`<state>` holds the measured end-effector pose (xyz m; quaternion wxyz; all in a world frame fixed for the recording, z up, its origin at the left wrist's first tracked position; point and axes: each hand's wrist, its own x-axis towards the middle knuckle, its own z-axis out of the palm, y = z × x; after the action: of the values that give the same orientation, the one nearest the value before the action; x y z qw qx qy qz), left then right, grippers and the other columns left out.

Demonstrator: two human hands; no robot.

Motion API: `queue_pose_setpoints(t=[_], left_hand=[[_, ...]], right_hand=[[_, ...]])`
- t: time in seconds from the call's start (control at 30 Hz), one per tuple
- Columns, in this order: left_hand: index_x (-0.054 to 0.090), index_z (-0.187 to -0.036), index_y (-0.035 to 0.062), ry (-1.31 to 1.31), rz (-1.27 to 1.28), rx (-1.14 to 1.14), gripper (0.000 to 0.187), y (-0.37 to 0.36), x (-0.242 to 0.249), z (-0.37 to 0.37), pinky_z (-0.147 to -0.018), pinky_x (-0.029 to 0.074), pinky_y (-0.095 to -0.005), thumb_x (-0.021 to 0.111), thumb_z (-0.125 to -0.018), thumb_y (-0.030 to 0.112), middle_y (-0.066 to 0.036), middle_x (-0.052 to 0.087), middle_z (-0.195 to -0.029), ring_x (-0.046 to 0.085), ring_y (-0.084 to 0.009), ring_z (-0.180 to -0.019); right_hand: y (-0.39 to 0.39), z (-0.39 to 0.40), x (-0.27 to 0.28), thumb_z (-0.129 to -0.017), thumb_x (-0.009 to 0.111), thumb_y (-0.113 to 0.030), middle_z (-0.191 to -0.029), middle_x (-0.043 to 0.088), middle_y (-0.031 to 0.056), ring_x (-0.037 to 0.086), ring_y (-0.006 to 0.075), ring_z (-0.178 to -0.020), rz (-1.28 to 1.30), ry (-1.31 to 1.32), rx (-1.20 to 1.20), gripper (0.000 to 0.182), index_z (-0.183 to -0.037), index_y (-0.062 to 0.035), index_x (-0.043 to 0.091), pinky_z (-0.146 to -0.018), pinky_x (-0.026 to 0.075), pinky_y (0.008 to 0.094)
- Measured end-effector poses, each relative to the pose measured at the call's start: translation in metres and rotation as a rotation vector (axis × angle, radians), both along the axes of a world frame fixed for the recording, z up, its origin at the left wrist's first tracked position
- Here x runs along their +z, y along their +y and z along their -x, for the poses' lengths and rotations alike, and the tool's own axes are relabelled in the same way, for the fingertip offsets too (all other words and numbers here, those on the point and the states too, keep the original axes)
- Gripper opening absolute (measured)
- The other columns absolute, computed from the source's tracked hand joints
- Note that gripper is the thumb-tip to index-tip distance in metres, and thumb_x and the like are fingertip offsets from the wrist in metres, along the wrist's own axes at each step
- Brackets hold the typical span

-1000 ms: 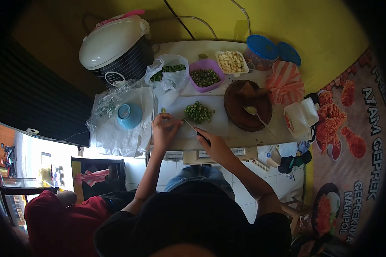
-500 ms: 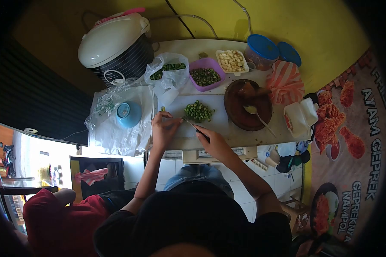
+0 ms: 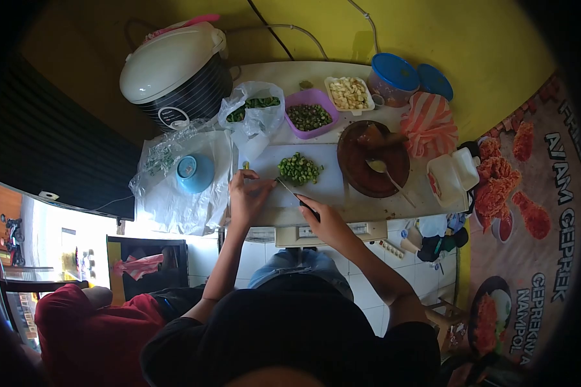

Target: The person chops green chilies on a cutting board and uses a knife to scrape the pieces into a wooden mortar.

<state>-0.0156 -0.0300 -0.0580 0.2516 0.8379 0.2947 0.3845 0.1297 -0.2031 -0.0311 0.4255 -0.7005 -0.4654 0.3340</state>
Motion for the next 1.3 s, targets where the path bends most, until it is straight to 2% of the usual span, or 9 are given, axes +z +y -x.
queue_pose_setpoints(t=[0.23, 0.33, 0.53, 0.7, 0.83, 1.03, 1.13, 1.23, 1.3], left_hand=[[0.081, -0.087, 0.0183, 0.027, 0.049, -0.017, 0.015, 0.002, 0.000, 0.001, -0.087, 0.037, -0.0368, 0.082, -0.073, 0.020, -0.003, 0.057, -0.093, 0.056, -0.0204, -0.096], [0.081, -0.087, 0.0184, 0.038, 0.052, -0.011, 0.014, 0.002, 0.000, 0.001, -0.088, 0.037, -0.0367, 0.082, -0.073, 0.020, -0.003, 0.057, -0.093, 0.056, -0.0205, -0.096], [0.080, -0.087, 0.0185, 0.031, 0.036, 0.005, 0.014, 0.000, 0.002, 0.000, -0.088, 0.038, -0.0380, 0.081, -0.073, 0.019, -0.004, 0.057, -0.093, 0.056, -0.0214, -0.096], [0.080, -0.085, 0.0179, 0.043, -0.024, 0.030, 0.013, -0.003, 0.005, 0.000, -0.085, 0.038, -0.0386, 0.081, -0.073, 0.019, -0.003, 0.056, -0.092, 0.056, -0.0220, -0.094], [0.081, -0.087, 0.0191, 0.066, 0.023, 0.033, 0.015, -0.003, 0.002, 0.000, -0.089, 0.038, -0.0384, 0.081, -0.072, 0.020, -0.003, 0.057, -0.093, 0.056, -0.0212, -0.097], [0.080, -0.086, 0.0187, 0.043, 0.009, 0.015, 0.014, -0.001, 0.001, 0.000, -0.087, 0.038, -0.0383, 0.081, -0.072, 0.020, -0.003, 0.056, -0.093, 0.056, -0.0215, -0.095], [0.079, -0.084, 0.0176, 0.031, -0.012, 0.020, 0.012, -0.002, 0.003, 0.000, -0.083, 0.038, -0.0386, 0.081, -0.072, 0.020, -0.004, 0.055, -0.091, 0.055, -0.0223, -0.092], [0.080, -0.084, 0.0171, 0.032, -0.013, 0.040, 0.013, -0.004, 0.003, -0.001, -0.084, 0.038, -0.0384, 0.082, -0.072, 0.021, -0.004, 0.056, -0.092, 0.055, -0.0222, -0.092], [0.080, -0.085, 0.0162, 0.032, -0.012, 0.045, 0.014, -0.002, 0.000, -0.001, -0.084, 0.038, -0.0384, 0.082, -0.073, 0.022, -0.004, 0.056, -0.092, 0.055, -0.0221, -0.093]], right_hand=[[0.004, -0.005, 0.017, -0.099, 0.055, -0.024, -0.088, 0.067, 0.0149, 0.054, 0.0143, -0.071, 0.147, 0.029, 0.017, 0.041, -0.135, -0.0056, 0.056, -0.074, 0.049, 0.0311], [0.006, -0.008, 0.003, -0.099, 0.056, -0.025, -0.085, 0.066, 0.0124, 0.054, 0.0136, -0.070, 0.066, 0.048, 0.018, 0.042, -0.135, -0.0042, 0.056, -0.073, 0.049, 0.0309], [0.012, -0.015, -0.001, -0.099, 0.056, -0.028, -0.082, 0.064, 0.0094, 0.053, 0.0130, -0.071, 0.140, 0.105, 0.037, 0.044, -0.135, -0.0032, 0.056, -0.072, 0.048, 0.0305], [0.006, -0.015, -0.007, -0.100, 0.056, -0.029, -0.090, 0.067, 0.0126, 0.055, 0.0141, -0.074, 0.081, 0.094, 0.051, 0.044, -0.135, -0.0030, 0.055, -0.075, 0.049, 0.0311], [-0.002, -0.012, 0.002, -0.100, 0.055, -0.028, -0.099, 0.069, 0.0157, 0.059, 0.0157, -0.080, 0.108, 0.068, 0.044, 0.044, -0.136, -0.0037, 0.055, -0.081, 0.049, 0.0314], [0.002, -0.012, 0.000, -0.100, 0.055, -0.028, -0.096, 0.069, 0.0151, 0.057, 0.0158, -0.075, 0.094, 0.075, 0.030, 0.043, -0.137, -0.0054, 0.055, -0.078, 0.049, 0.0312], [0.010, -0.011, 0.010, -0.100, 0.055, -0.028, -0.085, 0.066, 0.0121, 0.055, 0.0140, -0.070, 0.195, 0.066, 0.042, 0.044, -0.137, -0.0058, 0.055, -0.073, 0.049, 0.0310], [0.007, -0.009, -0.004, -0.100, 0.055, -0.028, -0.074, 0.060, 0.0078, 0.053, 0.0123, -0.066, 0.095, 0.029, 0.017, 0.043, -0.137, -0.0061, 0.055, -0.068, 0.048, 0.0312], [0.004, -0.008, -0.016, -0.100, 0.055, -0.028, -0.074, 0.060, 0.0083, 0.054, 0.0123, -0.067, -0.039, -0.027, 0.015, 0.043, -0.137, -0.0061, 0.055, -0.067, 0.048, 0.0307]])
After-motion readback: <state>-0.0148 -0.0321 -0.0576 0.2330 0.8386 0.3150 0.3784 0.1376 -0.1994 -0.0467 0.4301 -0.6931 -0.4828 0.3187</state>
